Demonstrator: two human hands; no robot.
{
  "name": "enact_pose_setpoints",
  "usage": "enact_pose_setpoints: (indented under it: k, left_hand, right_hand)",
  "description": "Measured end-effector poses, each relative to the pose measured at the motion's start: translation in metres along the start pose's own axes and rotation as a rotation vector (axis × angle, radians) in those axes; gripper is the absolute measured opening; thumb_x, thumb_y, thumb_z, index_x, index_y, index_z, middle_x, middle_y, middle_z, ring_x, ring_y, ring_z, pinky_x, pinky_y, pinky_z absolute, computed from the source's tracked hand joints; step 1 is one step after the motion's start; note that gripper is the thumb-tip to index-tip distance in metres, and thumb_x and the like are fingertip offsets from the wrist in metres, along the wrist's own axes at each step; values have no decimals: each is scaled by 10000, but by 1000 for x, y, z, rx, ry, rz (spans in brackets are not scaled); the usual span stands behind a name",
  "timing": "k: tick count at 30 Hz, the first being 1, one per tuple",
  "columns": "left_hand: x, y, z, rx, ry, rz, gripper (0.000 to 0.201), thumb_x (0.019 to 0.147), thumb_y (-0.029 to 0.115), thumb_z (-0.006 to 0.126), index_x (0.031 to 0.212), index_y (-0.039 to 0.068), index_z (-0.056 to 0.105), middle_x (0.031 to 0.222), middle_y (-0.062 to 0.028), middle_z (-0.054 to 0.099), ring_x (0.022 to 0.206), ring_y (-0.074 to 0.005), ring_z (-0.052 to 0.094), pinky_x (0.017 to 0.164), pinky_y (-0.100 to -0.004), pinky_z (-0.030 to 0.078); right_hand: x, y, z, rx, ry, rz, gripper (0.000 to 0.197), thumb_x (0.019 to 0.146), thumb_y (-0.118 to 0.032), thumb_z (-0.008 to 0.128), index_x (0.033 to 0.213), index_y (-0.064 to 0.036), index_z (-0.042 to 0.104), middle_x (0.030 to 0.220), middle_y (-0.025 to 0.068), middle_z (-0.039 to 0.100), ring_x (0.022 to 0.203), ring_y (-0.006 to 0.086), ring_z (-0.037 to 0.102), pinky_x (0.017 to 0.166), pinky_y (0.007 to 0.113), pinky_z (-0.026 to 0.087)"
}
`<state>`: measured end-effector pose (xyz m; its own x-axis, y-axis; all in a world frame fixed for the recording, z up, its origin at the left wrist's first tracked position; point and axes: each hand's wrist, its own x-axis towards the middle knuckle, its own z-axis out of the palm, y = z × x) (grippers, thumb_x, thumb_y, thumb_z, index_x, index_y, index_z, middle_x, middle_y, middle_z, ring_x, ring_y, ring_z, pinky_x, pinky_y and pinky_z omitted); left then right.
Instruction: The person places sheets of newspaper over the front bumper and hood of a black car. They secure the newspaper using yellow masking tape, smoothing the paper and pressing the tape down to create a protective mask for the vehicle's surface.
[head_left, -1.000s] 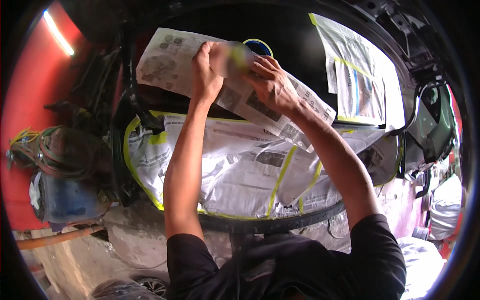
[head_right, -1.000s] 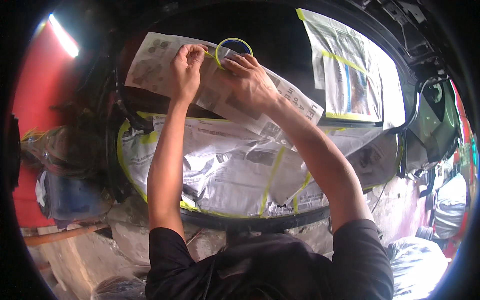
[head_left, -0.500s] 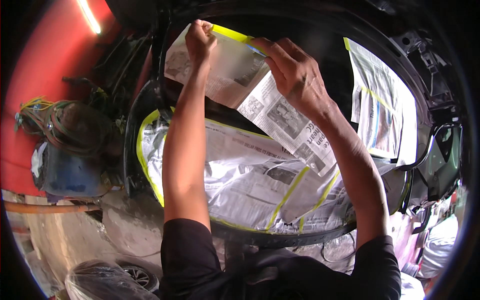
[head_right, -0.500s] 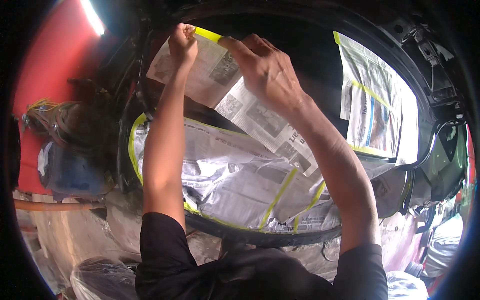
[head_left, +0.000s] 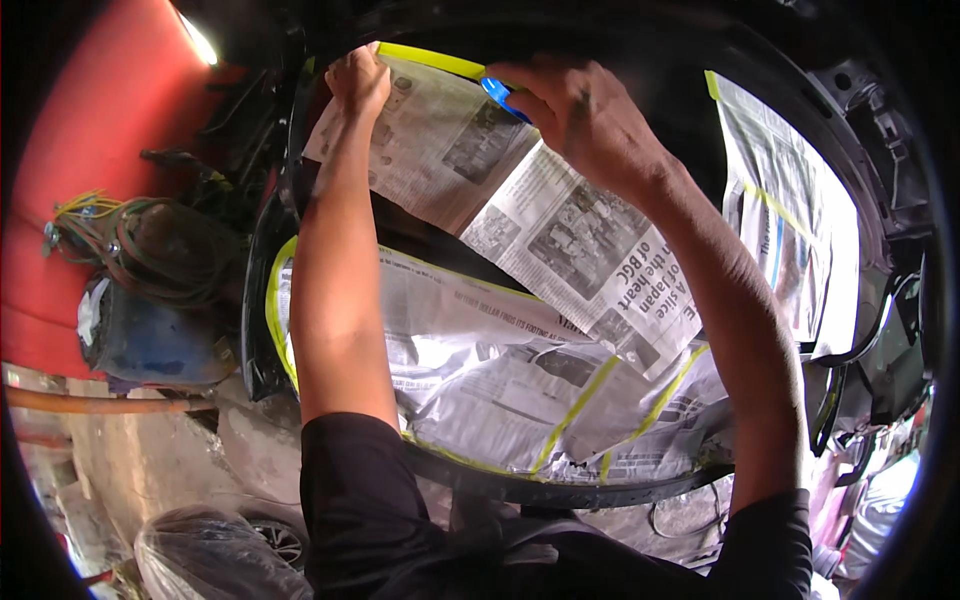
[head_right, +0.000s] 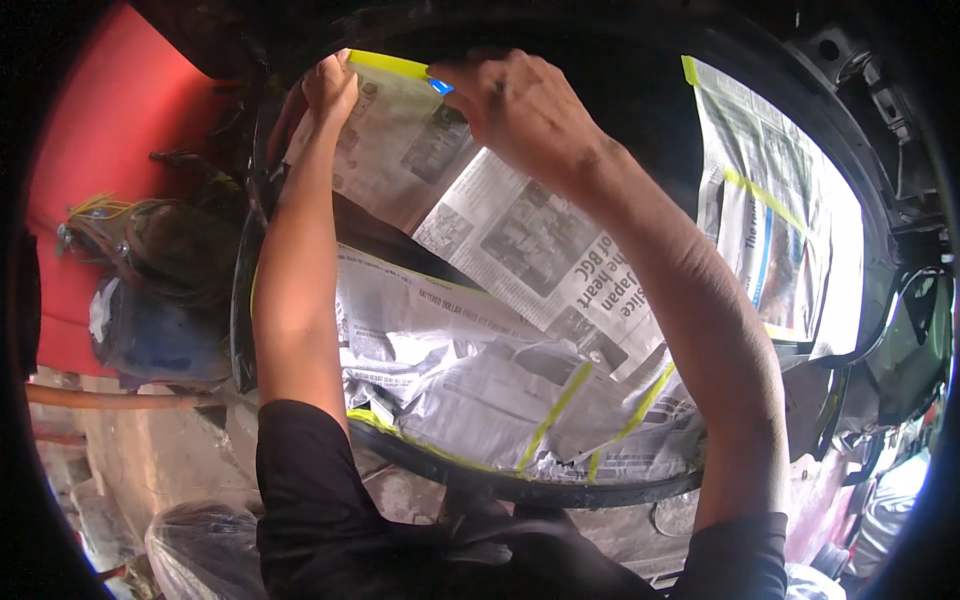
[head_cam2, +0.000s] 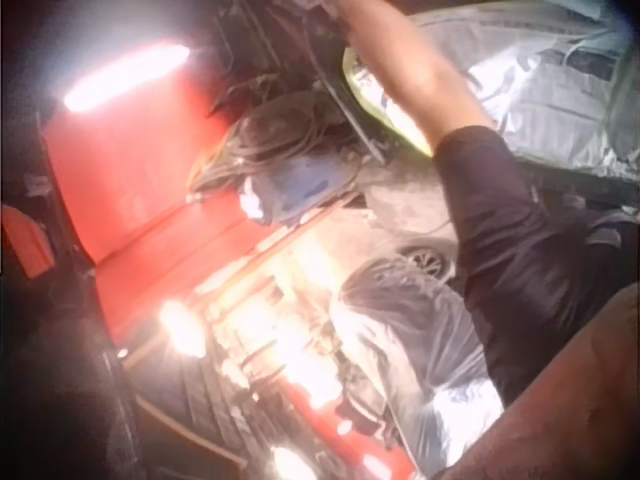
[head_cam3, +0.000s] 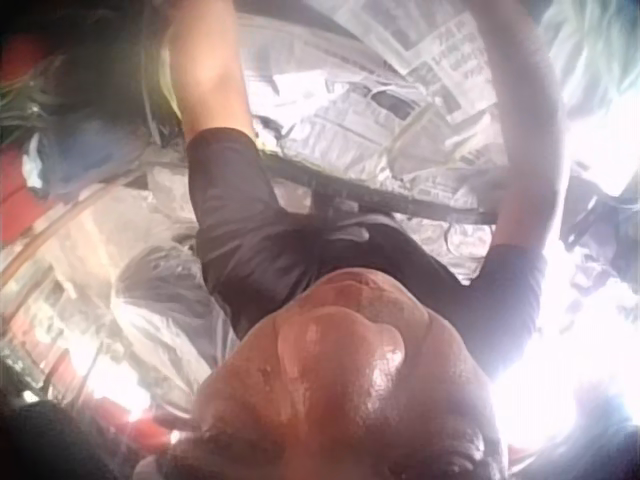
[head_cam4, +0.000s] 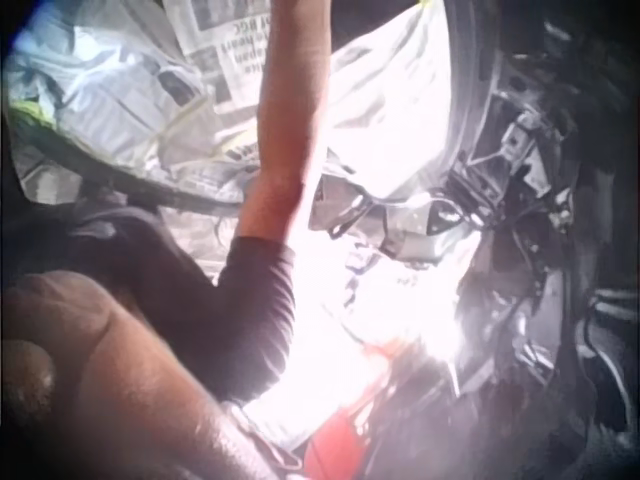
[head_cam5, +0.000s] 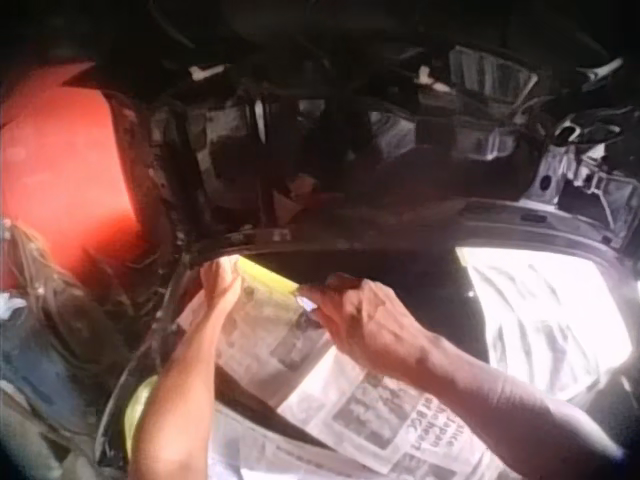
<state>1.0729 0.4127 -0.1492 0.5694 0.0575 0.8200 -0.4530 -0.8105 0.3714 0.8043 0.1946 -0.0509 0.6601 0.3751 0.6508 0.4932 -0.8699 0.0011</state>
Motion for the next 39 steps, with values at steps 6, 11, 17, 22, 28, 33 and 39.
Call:
enact_pose_setpoints:
  k: [6,11,17,22,28,33,39]
  left_hand:
    - [26,-41,9,-17,66,223,298,969,260,621,1172,63,713,1173,-232,705,1108,-454,648,944,-529,511]
    - [24,-38,14,25,-73,125,289,963,241,630,1168,55,717,1193,-234,698,1101,-455,652,947,-521,514]
    - [19,-10,-8,95,-150,188,305,965,234,639,1188,38,706,1213,-238,690,1109,-441,658,966,-498,519]
    - [19,-12,-6,84,-105,158,331,948,248,678,1180,12,703,1203,-241,694,1103,-434,662,965,-494,518]
    - [16,-14,-1,25,-80,96,318,946,249,685,1156,12,707,1174,-246,701,1096,-440,661,945,-505,518]
    - [15,-16,3,120,-186,39,277,946,240,669,1141,46,702,1132,-247,708,1093,-453,655,914,-526,519]
    - [-11,5,-13,-120,-56,49,243,956,213,594,1112,99,741,1142,-206,717,1098,-417,661,953,-522,510]
  right_hand:
    - [11,-3,-2,-22,-63,12,347,898,-57,733,1243,-99,735,1072,130,760,912,288,750,839,391,614]
    - [11,-5,-5,-32,-107,15,377,889,-48,725,1264,-86,723,1136,126,751,1016,300,734,938,410,595]
    - [18,-12,-5,-35,-246,105,354,890,-75,735,1245,-86,730,1186,119,741,1100,283,717,968,381,597]
    - [17,-10,1,-90,-173,23,330,895,-75,745,1225,-73,734,1180,132,739,1064,300,729,942,382,614]
    - [18,-7,4,-142,-180,-16,359,869,-91,781,1223,-62,731,1172,139,739,1032,312,739,924,377,621]
    - [21,-10,-1,-110,-165,25,358,868,-85,783,1222,-58,730,1166,134,743,1016,320,744,932,372,617]
    - [20,-4,2,-137,-133,19,337,879,-77,769,1215,-70,739,1243,131,726,1001,314,747,918,364,617]
